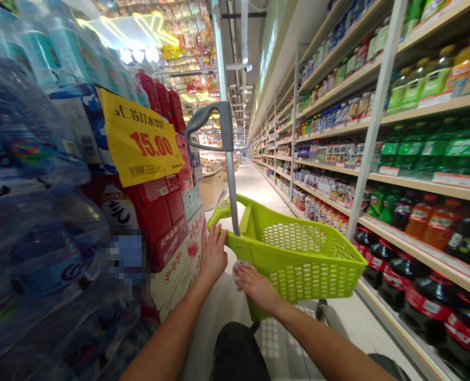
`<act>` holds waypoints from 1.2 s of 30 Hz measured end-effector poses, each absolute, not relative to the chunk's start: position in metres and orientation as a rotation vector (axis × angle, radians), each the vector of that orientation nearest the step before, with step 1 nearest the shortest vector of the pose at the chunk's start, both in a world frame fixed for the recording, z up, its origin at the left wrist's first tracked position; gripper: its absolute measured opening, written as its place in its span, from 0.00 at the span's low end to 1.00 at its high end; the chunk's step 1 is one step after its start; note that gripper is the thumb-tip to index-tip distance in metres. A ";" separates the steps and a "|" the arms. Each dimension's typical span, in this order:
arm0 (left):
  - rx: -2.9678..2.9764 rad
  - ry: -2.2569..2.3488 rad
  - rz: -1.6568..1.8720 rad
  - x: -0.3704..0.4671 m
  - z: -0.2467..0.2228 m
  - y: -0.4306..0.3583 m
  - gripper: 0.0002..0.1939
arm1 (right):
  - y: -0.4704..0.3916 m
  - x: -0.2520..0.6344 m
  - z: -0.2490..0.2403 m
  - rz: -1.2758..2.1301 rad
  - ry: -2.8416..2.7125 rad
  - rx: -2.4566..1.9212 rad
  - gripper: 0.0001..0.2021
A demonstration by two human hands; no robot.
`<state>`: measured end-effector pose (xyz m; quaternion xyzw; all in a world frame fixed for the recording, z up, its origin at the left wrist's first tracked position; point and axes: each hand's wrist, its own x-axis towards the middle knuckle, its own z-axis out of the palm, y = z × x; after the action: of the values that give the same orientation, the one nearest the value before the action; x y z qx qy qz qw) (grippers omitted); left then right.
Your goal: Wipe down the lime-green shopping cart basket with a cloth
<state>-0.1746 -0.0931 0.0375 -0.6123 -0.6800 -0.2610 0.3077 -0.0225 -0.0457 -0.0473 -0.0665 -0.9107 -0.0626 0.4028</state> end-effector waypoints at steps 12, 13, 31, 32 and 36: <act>-1.598 -1.815 -0.621 -0.176 0.038 -0.095 0.29 | -0.037 0.006 -0.079 -0.346 -2.443 -0.301 0.10; -1.599 -1.821 -0.606 -0.175 0.039 -0.095 0.29 | -0.039 0.006 -0.078 -0.334 -2.427 -0.313 0.10; -1.594 -1.746 -0.575 -0.166 0.046 -0.098 0.26 | -0.035 0.021 -0.036 -0.136 -2.121 -0.522 0.16; -1.603 -1.706 -0.598 -0.160 0.046 -0.098 0.25 | -0.032 0.021 -0.028 -0.135 -2.094 -0.529 0.17; -1.773 -1.548 -0.585 -0.127 0.048 -0.093 0.25 | -0.026 0.031 -0.054 -0.157 -2.140 -0.561 0.17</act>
<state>-0.1271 -0.0933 0.0483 -0.6848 -0.5976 -0.2259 0.3505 0.0314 -0.0258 -0.0544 -0.2266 -0.8638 -0.0634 0.4456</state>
